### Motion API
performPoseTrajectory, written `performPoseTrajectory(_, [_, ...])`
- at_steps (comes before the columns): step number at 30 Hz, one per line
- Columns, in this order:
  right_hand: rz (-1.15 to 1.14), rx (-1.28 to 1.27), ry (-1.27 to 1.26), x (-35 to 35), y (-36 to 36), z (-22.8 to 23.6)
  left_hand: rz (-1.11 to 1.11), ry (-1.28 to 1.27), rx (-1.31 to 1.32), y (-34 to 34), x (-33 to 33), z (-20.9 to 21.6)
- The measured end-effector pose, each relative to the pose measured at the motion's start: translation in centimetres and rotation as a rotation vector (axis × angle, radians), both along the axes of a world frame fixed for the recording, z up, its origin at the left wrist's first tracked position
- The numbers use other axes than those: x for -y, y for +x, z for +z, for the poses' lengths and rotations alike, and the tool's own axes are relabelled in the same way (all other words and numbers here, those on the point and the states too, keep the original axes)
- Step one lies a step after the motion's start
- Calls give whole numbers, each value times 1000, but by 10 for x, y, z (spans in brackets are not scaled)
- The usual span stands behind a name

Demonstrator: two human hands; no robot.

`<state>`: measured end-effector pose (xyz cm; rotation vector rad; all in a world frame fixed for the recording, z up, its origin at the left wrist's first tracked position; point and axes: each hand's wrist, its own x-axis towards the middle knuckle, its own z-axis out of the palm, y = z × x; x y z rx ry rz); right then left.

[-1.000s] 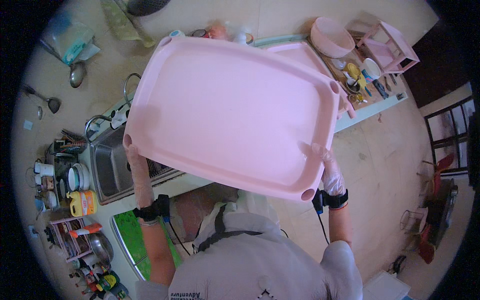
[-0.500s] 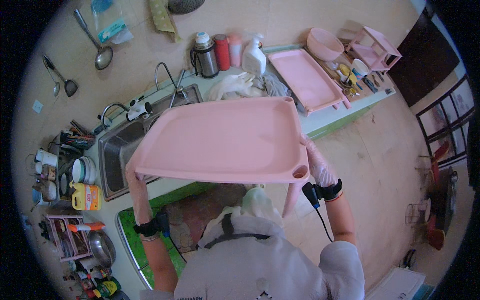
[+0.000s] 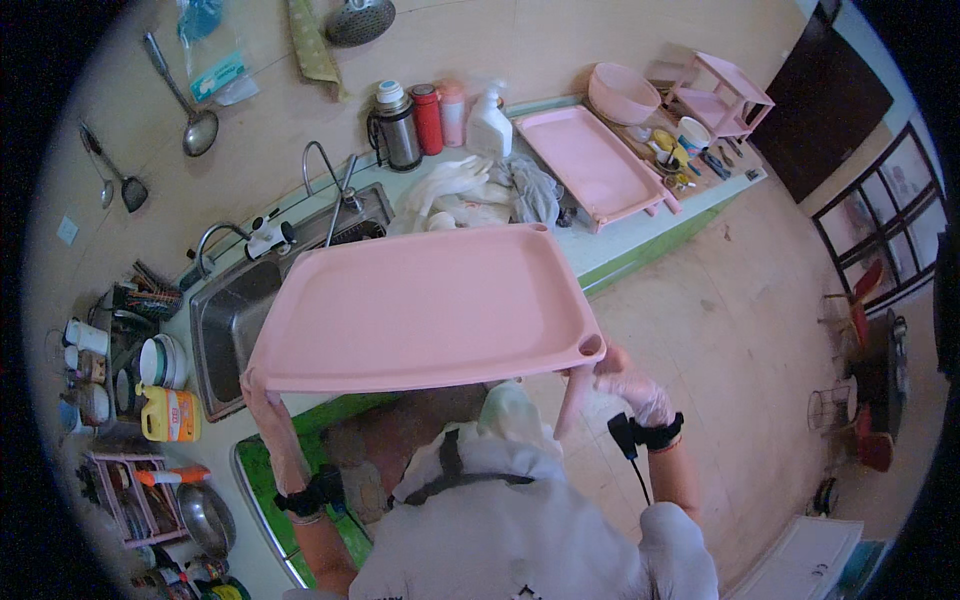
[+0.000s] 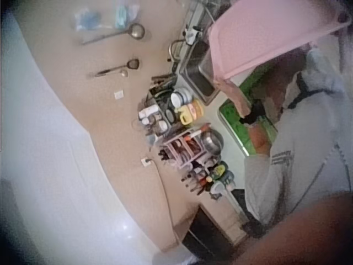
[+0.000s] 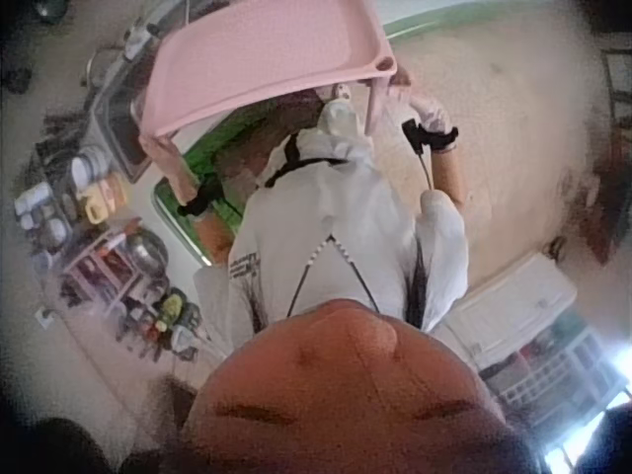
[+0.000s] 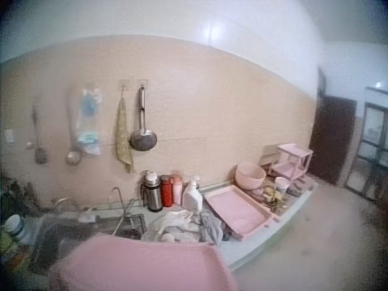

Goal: The person assembles a pink plastic kitchen trolley by fitting a shelf onto supporting legs and then wipes a round white container with a cloth before placing it and a yellow pitcher on the top shelf.

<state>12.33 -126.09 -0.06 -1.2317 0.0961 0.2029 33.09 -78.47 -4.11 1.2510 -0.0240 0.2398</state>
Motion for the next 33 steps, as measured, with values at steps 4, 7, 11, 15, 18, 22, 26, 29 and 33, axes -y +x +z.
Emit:
performPoseTrajectory(4, [-173, -82, -197, -10, -22, -9, -23, 392, 66, -23, 63, 49])
performPoseTrajectory(7, [-380, -77, -172, -8, -37, -21, -75, 294, -107, -22, 80, 55])
performPoseTrajectory(11, [-592, -67, -258, -1, -50, -5, -121, 159, -194, -22, 101, 47])
performPoseTrajectory(15, [-651, 33, -295, 57, -57, -5, -254, 293, -182, -23, 124, 51])
performPoseTrajectory(18, [-639, 30, -365, 102, -36, 21, -318, 549, -120, -15, 164, 68])
performPoseTrajectory(22, [-496, 152, -370, 177, -1, 43, -417, 582, -29, 5, 220, 90])
performPoseTrajectory(26, [-415, 160, -395, 240, 42, 70, -365, 607, 13, 35, 276, 107])
performPoseTrajectory(29, [-322, 176, -398, 286, 78, 81, -334, 563, 27, 58, 314, 111])
performPoseTrajectory(33, [-245, 173, -324, 338, 132, 80, -268, 486, -35, 96, 345, 108])
